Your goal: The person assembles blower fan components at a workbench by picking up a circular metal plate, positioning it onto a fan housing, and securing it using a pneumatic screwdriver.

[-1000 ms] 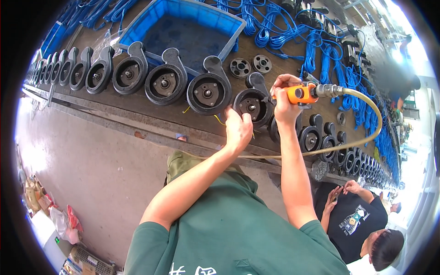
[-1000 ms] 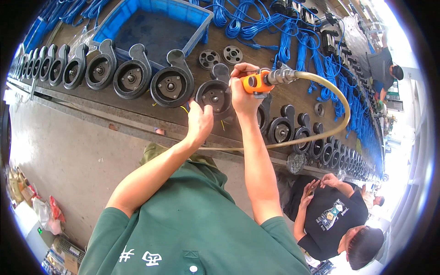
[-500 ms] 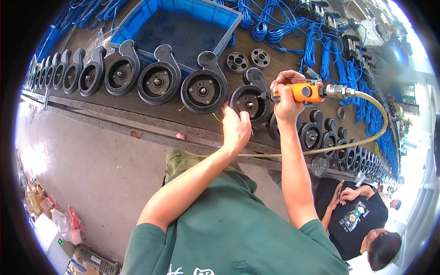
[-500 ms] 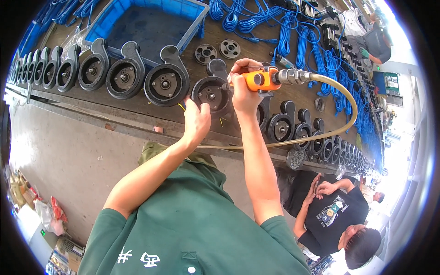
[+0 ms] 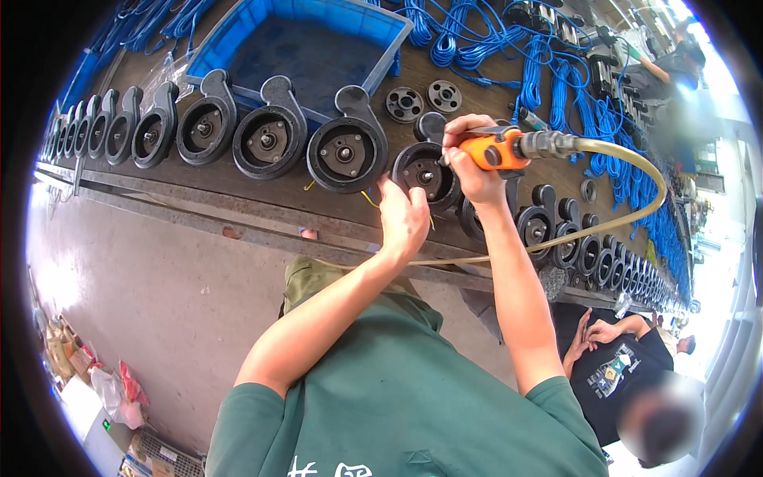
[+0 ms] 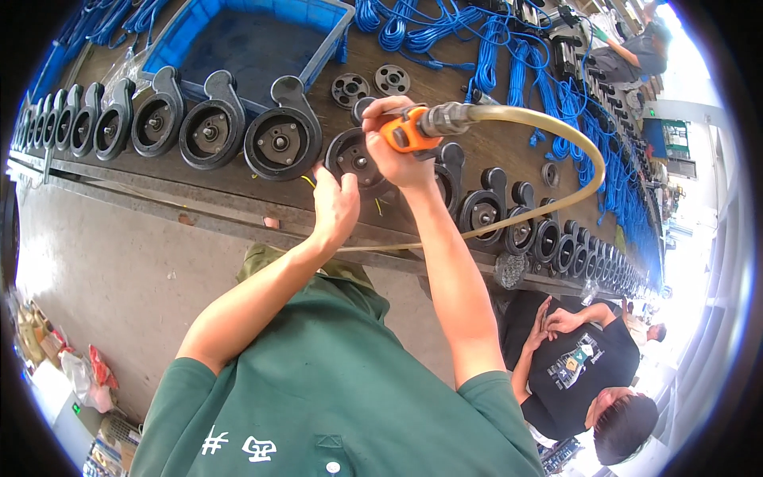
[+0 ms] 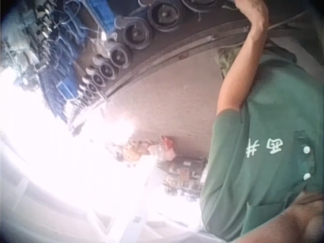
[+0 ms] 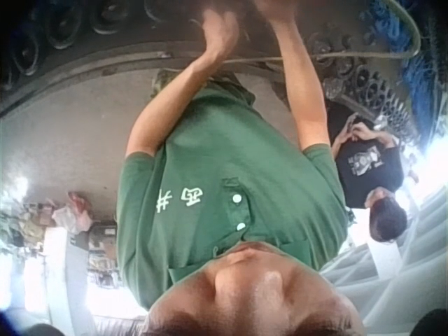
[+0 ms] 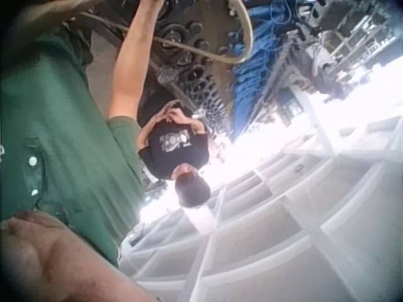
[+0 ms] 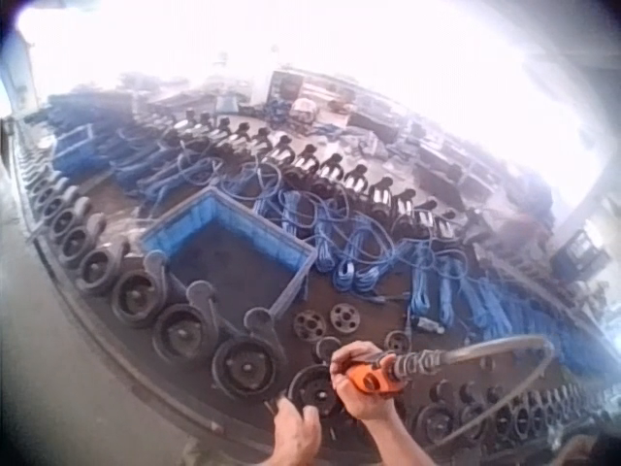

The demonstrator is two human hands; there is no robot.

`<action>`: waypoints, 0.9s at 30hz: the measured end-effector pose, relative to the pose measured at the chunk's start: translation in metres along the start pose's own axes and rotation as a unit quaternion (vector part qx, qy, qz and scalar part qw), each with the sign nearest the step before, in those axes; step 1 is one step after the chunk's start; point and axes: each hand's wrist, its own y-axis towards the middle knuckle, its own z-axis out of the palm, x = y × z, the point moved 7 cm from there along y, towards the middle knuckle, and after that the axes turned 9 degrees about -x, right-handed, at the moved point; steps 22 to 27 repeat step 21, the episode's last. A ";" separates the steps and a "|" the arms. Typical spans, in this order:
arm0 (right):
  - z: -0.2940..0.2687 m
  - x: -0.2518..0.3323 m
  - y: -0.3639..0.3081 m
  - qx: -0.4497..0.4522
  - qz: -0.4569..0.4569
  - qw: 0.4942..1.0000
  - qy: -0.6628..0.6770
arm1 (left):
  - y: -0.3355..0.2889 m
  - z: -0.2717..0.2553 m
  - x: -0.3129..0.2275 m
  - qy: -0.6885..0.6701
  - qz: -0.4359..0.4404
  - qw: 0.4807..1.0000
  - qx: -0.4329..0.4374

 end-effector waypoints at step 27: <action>-0.014 0.022 -0.028 -0.162 -0.050 0.986 -0.003 | 0.007 0.007 0.014 -0.037 -0.010 0.999 0.030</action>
